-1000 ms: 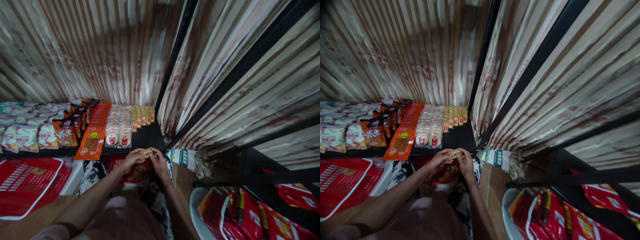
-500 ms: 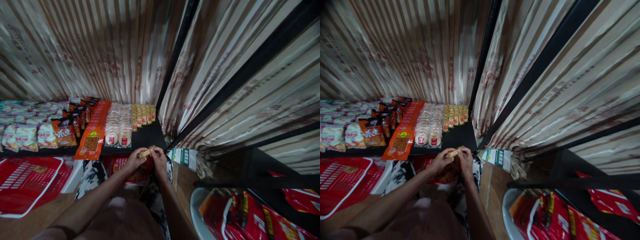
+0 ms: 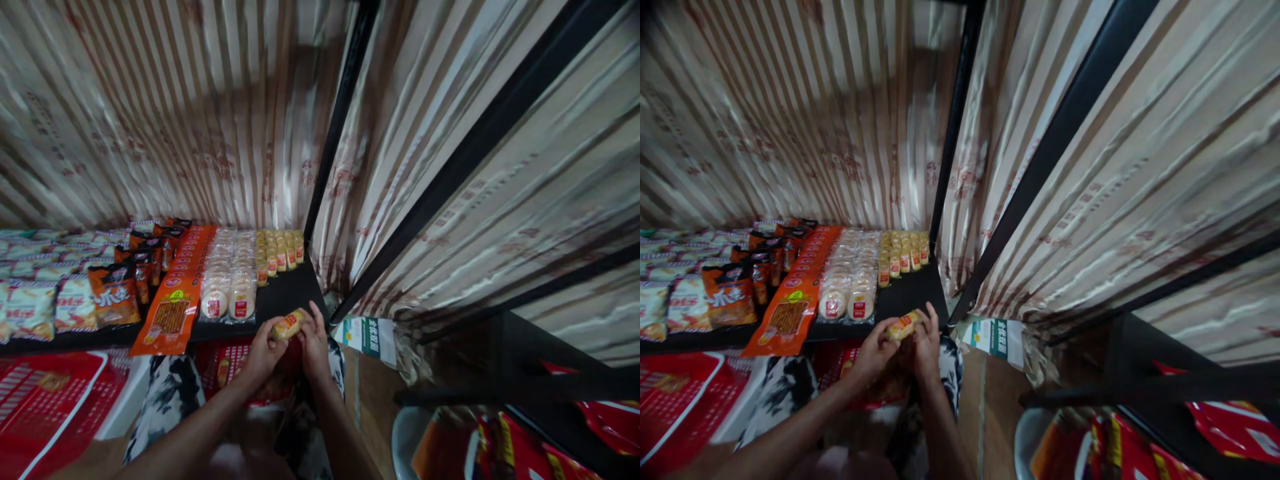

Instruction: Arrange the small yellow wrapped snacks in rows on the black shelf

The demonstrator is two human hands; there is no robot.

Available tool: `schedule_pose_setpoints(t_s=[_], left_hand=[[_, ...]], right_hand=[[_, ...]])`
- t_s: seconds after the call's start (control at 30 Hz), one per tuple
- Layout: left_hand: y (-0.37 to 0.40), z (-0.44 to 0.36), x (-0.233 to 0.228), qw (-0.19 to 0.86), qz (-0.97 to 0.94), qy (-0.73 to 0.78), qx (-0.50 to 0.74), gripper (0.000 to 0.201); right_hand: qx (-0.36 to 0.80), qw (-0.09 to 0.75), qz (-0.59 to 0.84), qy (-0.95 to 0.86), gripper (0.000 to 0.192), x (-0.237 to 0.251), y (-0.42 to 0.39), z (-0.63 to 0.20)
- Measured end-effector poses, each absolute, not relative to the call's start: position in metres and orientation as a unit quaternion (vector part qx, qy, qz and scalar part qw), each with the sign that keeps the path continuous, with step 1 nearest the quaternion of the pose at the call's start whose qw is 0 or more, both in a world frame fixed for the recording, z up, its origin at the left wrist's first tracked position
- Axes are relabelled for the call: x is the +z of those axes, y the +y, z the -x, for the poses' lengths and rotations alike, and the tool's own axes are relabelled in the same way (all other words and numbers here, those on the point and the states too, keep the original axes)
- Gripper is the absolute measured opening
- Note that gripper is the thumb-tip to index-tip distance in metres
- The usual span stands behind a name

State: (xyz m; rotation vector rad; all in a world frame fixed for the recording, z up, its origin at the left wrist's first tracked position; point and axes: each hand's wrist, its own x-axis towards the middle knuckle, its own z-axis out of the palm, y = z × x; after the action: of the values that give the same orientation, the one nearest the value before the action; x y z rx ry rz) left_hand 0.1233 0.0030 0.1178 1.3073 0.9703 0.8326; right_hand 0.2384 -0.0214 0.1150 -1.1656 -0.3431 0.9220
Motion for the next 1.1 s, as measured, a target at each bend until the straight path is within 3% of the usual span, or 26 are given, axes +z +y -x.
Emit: schedule_pose_setpoints(t_s=[0.13, 0.27, 0.47, 0.7, 0.9, 1.0, 1.1], left_hand=[[0.014, -0.129, 0.118, 0.634, -0.504, 0.444, 0.383, 0.041], [0.028, -0.141, 0.122, 0.599, -0.539, 0.477, 0.350, 0.036], [0.038, -0.147, 0.133, 0.516, -0.679, 0.463, 0.242, 0.034], [0.051, -0.138, 0.151, 0.399, -0.808, 0.399, 0.170, 0.033], [0.065, -0.141, 0.148, 0.408, -0.798, 0.387, 0.218, 0.045], [0.071, -0.145, 0.141, 0.412, -0.760, 0.413, 0.286, 0.057], [0.077, -0.150, 0.133, 0.433, -0.701, 0.466, 0.321, 0.055]], right_hand=[[0.373, 0.684, 0.583, -0.230, 0.031, 0.109, -0.030, -0.239], [0.301, 0.662, 0.623, -0.289, 0.018, 0.099, -0.047, -0.240], [0.174, 0.503, 0.713, -0.457, 0.005, 0.109, -0.068, -0.244], [0.194, 0.418, 0.714, -0.527, 0.015, 0.122, -0.046, -0.243], [0.209, 0.458, 0.716, -0.484, 0.012, 0.117, -0.020, -0.245], [0.190, 0.486, 0.720, -0.458, 0.022, 0.111, -0.003, -0.247], [0.165, 0.503, 0.722, -0.445, 0.034, 0.101, 0.019, -0.250]])
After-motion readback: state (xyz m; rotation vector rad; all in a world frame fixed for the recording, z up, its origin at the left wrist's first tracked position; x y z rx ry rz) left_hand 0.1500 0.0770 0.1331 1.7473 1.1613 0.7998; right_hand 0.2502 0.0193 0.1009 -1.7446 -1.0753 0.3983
